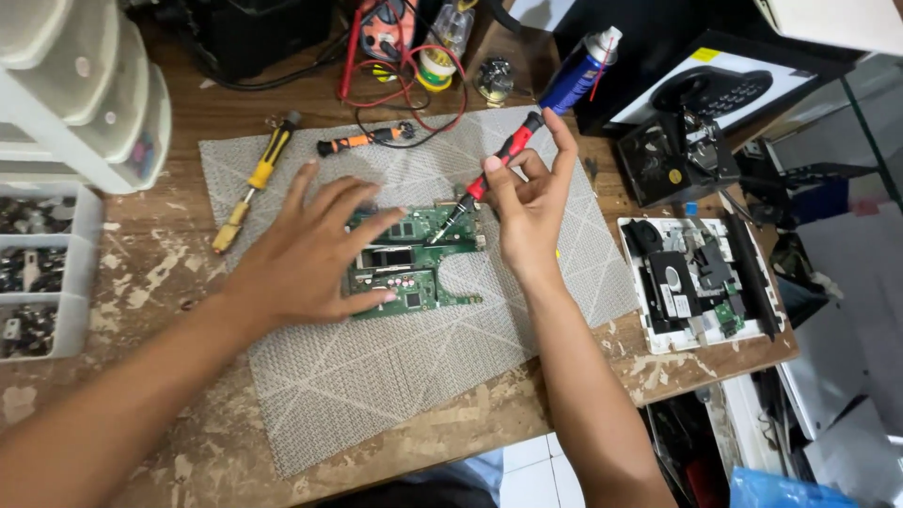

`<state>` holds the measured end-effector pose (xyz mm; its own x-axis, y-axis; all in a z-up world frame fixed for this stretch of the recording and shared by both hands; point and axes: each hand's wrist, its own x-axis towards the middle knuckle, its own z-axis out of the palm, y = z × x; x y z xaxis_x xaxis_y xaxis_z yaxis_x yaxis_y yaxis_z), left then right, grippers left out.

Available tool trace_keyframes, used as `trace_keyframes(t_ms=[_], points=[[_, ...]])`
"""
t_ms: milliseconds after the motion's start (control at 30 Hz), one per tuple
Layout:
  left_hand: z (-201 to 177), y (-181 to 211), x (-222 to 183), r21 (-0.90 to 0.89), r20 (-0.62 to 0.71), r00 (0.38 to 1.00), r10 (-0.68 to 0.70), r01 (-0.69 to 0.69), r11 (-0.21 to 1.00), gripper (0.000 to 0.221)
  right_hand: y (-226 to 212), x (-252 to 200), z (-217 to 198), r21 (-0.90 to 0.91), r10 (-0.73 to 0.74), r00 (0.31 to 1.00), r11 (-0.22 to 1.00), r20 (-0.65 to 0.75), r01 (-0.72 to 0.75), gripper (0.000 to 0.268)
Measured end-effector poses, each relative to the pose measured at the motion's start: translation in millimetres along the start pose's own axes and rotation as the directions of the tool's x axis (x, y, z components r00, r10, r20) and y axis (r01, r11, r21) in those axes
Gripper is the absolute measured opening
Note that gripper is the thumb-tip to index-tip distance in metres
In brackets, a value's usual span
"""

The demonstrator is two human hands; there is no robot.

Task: Securing and installing components on a computer motherboard using a screwdriver on a repair bench.

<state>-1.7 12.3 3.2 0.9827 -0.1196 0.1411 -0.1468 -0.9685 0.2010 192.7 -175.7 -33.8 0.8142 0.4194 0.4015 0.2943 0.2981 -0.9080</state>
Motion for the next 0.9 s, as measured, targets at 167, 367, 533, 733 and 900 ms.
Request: trace_keyframes(t_ms=[167,367,533,733,900], points=[[23,-10,-1,0.044,-0.039,0.999,-0.004,0.006,0.999,0.085,-16,-2,8,-0.071,0.012,1.0,0.997,-0.002,-0.012,0.067],[31,-14,-1,0.014,-0.215,0.976,0.023,-0.02,1.0,0.077,-27,-6,16,-0.098,0.025,1.0,0.995,0.006,-0.025,0.066],[28,-13,-1,-0.016,-0.251,0.968,0.024,-0.029,0.999,0.087,-29,-7,16,-0.095,0.018,1.0,0.995,0.009,-0.017,0.065],[22,-8,-4,0.063,-0.391,0.91,0.138,-0.123,0.99,0.073,-34,-8,18,-0.101,-0.032,0.999,0.994,0.005,0.032,0.065],[24,-9,-5,0.137,-0.484,0.846,0.223,-0.179,0.974,0.065,-35,-10,19,-0.058,-0.033,0.999,0.998,-0.014,0.033,0.063]])
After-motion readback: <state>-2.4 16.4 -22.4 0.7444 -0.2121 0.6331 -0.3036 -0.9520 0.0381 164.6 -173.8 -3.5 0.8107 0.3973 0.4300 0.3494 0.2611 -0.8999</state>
